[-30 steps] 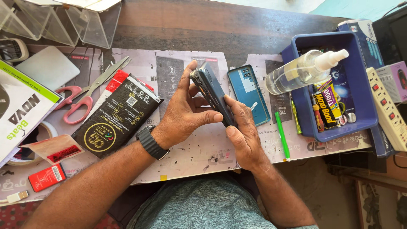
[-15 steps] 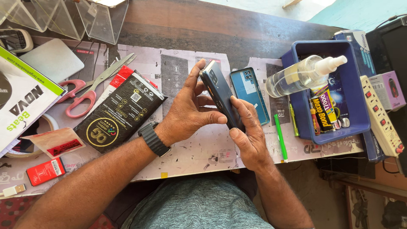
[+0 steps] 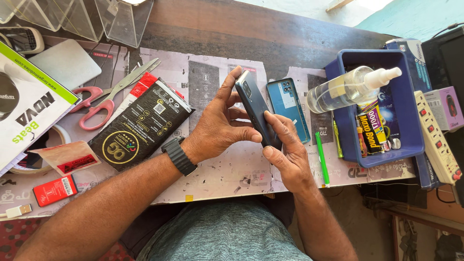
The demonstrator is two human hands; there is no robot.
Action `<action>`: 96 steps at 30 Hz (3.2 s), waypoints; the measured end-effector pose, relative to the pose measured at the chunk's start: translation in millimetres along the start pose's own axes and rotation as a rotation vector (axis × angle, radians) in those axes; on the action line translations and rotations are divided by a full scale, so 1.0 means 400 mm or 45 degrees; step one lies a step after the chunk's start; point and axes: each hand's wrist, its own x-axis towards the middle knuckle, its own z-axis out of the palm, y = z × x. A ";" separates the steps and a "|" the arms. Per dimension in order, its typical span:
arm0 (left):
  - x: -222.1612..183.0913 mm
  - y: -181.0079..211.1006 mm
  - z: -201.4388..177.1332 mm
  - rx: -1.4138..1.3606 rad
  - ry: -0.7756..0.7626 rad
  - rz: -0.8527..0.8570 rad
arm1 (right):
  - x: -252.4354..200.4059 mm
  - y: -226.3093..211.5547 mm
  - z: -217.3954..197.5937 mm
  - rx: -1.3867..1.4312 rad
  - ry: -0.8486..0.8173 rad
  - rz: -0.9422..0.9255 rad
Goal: The person aligns and presses the back cover onto a smartphone chassis, then repeatedly checks the edges and corners to ensure the cover is securely attached. The person handles the phone with both hands, rotating it to inspect different sides.
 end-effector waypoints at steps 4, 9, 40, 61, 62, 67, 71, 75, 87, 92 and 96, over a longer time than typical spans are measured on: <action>-0.004 0.000 0.001 0.012 0.008 -0.032 | -0.001 0.003 0.000 0.086 -0.009 0.065; -0.001 -0.008 -0.003 0.000 0.033 -0.032 | -0.002 -0.003 0.000 0.040 -0.003 0.129; -0.004 -0.001 -0.005 0.030 0.132 -0.099 | 0.006 -0.003 -0.015 0.208 -0.165 0.287; 0.040 0.058 -0.053 0.795 0.113 -0.227 | 0.000 0.037 0.027 -0.475 0.192 -0.217; 0.040 0.070 -0.053 0.806 0.102 -0.167 | -0.006 0.043 0.023 -0.462 0.192 -0.188; 0.034 0.103 -0.051 1.367 0.086 0.169 | -0.034 0.071 -0.006 -0.370 0.162 -0.123; 0.038 0.105 -0.065 1.420 -0.176 0.441 | -0.049 0.074 -0.017 -0.277 0.101 -0.012; 0.048 0.110 -0.070 1.332 -0.385 0.412 | -0.056 0.058 -0.026 -0.441 0.155 -0.182; 0.054 0.108 -0.072 1.271 -0.493 0.517 | -0.107 0.059 -0.027 -0.457 0.290 -0.283; 0.057 0.109 -0.072 1.237 -0.514 0.488 | -0.110 0.066 -0.026 -0.516 0.293 -0.342; 0.057 0.106 -0.074 1.244 -0.526 0.486 | -0.112 0.072 -0.025 -0.493 0.288 -0.351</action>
